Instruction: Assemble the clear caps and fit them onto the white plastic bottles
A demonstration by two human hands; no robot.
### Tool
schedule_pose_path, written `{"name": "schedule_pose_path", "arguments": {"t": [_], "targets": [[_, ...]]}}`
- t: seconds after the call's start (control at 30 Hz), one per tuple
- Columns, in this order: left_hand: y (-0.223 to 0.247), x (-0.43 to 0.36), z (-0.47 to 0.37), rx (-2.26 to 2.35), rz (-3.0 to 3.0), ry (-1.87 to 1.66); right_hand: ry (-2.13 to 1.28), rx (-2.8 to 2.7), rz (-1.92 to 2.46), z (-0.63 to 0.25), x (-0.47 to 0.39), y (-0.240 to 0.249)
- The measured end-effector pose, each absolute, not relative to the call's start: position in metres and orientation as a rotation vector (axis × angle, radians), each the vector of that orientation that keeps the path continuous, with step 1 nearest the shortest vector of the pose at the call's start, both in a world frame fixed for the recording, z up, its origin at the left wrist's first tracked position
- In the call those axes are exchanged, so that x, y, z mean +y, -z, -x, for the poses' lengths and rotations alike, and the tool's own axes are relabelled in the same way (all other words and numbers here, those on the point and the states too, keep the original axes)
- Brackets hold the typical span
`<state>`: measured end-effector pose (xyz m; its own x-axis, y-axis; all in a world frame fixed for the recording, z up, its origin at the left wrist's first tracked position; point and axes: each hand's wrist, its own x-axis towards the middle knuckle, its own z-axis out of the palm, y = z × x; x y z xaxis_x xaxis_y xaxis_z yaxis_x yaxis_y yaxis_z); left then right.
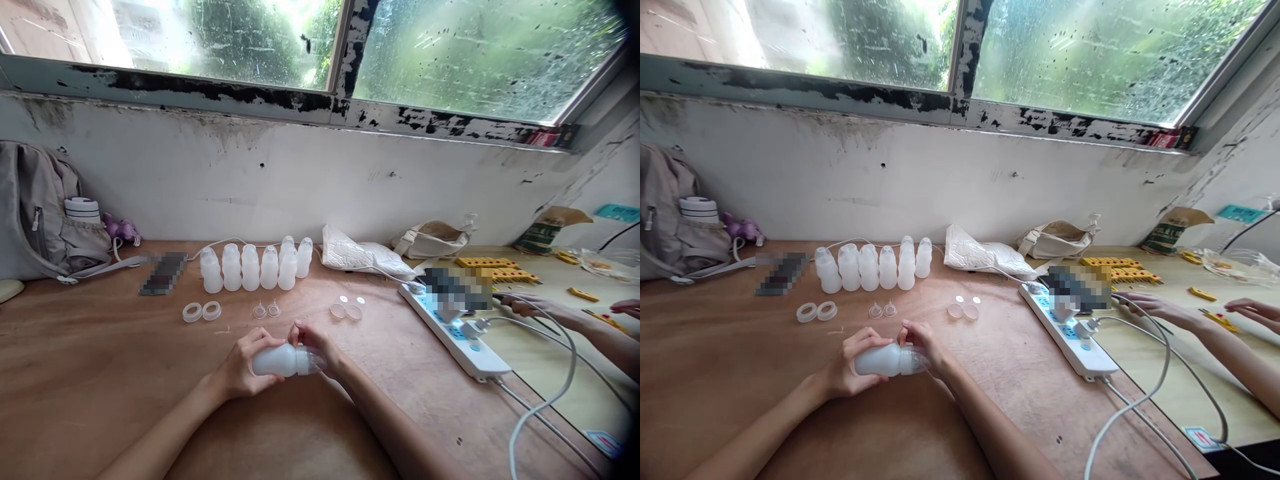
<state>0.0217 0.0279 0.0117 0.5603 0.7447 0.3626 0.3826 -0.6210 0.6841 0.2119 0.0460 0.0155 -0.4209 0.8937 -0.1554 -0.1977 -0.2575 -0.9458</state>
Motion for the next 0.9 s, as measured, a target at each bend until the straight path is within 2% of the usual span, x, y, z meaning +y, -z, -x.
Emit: {"name": "schedule_pose_path", "arguments": {"t": [0.3, 0.53, 0.9], "targets": [[-0.016, 0.026, -0.024, 0.937, -2.308, -0.885, -1.747, -1.182, 0.974, -0.213, 0.050, -0.012], [-0.009, 0.028, -0.034, 1.153, -2.385, -0.842, -1.745, -0.871, 0.939, -0.220, 0.059, -0.017], [-0.007, 0.023, -0.033, 1.252, -2.337, -0.691, -1.750, -0.805, 0.665, -0.224, 0.054, -0.025]]}}
